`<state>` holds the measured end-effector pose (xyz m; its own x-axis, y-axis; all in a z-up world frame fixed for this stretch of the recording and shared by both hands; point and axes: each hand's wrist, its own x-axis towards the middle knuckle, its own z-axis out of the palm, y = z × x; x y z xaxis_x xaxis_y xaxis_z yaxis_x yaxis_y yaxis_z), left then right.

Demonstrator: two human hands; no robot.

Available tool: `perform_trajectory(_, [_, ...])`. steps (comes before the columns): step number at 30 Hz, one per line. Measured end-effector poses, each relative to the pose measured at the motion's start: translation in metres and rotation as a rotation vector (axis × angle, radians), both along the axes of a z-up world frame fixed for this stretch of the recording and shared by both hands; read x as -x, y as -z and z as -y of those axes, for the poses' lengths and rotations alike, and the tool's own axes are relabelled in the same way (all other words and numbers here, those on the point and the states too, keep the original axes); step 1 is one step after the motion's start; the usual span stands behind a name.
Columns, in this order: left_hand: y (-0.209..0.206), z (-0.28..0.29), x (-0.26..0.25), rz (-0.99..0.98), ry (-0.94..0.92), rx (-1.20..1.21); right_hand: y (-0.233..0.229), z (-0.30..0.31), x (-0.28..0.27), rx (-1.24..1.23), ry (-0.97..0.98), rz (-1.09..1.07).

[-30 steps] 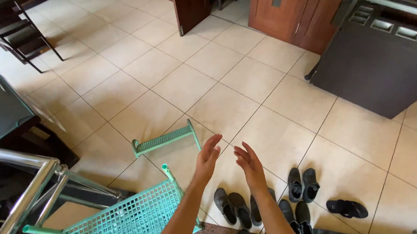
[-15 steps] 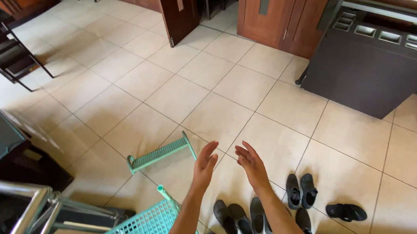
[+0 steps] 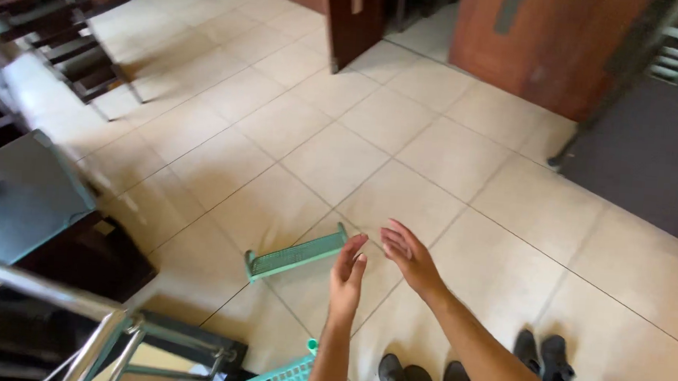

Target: Assembling a plastic shelf unit by connecting the tiers together

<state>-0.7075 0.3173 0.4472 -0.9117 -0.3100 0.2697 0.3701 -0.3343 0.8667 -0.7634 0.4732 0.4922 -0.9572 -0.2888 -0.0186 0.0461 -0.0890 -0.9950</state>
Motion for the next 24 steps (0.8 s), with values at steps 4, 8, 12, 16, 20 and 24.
perform_trajectory(4, [-0.001, 0.027, 0.005, 0.028, -0.081, -0.006, -0.006, 0.035, 0.019, -0.02, -0.044, 0.012])
perform_trajectory(8, [-0.011, 0.041, 0.0, 0.037, -0.125, 0.035, -0.034, 0.049, 0.016, -0.032, -0.064, 0.016])
perform_trajectory(12, [-0.013, 0.053, 0.009, 0.068, -0.179, 0.042, -0.043, 0.054, 0.027, -0.022, -0.08, 0.04])
perform_trajectory(16, [-0.034, 0.054, 0.018, 0.093, -0.197, 0.071, -0.051, 0.056, 0.042, -0.009, -0.104, 0.043])
perform_trajectory(20, [-0.026, 0.046, 0.043, 0.112, -0.21, 0.129, -0.047, 0.057, 0.075, 0.017, -0.13, 0.047])
perform_trajectory(24, [-0.024, 0.038, 0.085, 0.117, -0.277, 0.175, -0.034, 0.053, 0.133, 0.057, -0.176, 0.029])
